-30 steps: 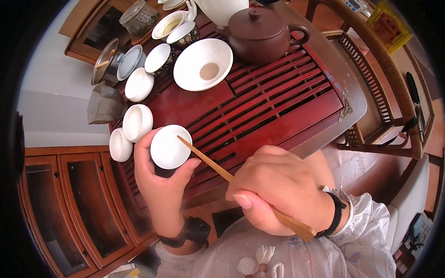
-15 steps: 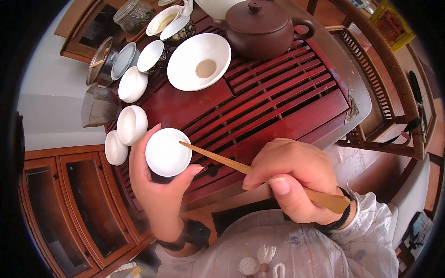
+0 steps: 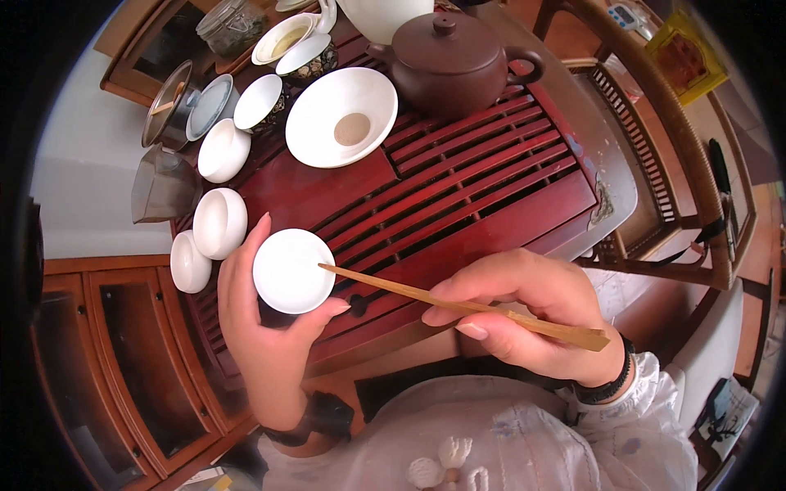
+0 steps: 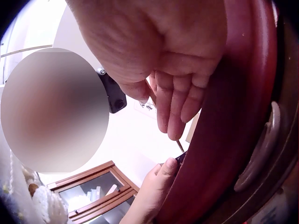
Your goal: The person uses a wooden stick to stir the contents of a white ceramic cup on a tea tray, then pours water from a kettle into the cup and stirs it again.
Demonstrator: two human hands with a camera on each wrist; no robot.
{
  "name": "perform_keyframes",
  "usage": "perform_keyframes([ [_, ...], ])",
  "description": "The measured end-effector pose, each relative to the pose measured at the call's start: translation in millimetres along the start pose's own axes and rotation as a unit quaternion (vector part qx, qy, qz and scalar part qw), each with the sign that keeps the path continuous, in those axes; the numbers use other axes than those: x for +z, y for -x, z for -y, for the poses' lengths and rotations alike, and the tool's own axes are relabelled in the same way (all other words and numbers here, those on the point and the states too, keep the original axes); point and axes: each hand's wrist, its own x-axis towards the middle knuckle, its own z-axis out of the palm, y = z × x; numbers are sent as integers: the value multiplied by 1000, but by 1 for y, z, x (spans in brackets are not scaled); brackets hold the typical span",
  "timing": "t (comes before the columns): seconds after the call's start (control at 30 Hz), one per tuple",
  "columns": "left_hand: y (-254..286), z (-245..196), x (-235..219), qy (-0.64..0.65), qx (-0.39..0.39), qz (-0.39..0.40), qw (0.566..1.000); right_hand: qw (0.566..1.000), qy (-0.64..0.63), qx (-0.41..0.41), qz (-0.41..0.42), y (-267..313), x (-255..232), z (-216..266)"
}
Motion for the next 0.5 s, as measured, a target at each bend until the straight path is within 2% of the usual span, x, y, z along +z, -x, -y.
perform_keyframes([
  [0.07,1,1,-2,-8,-1,6,1000,993,80,-27,79,-5,-11,2],
  [0.1,1,1,-4,-21,3,20,1000,992,89,-25,87,-7,-14,2],
  [0.17,1,0,-4,-20,10,16,1000,989,94,-51,98,-11,-19,4],
  [0.2,1,0,-4,-26,21,20,999,992,92,-43,80,-10,-20,6],
  [0.33,1,-1,-4,13,19,16,1000,991,68,-31,106,-8,-29,9],
  [0.37,0,-1,-5,25,6,-1,1000,992,55,-40,103,-7,-27,7],
  [0.43,-1,1,-6,22,43,22,999,994,29,-50,97,-4,-25,4],
  [0.5,0,3,-4,30,50,2,998,991,28,-90,96,-3,-23,-2],
])
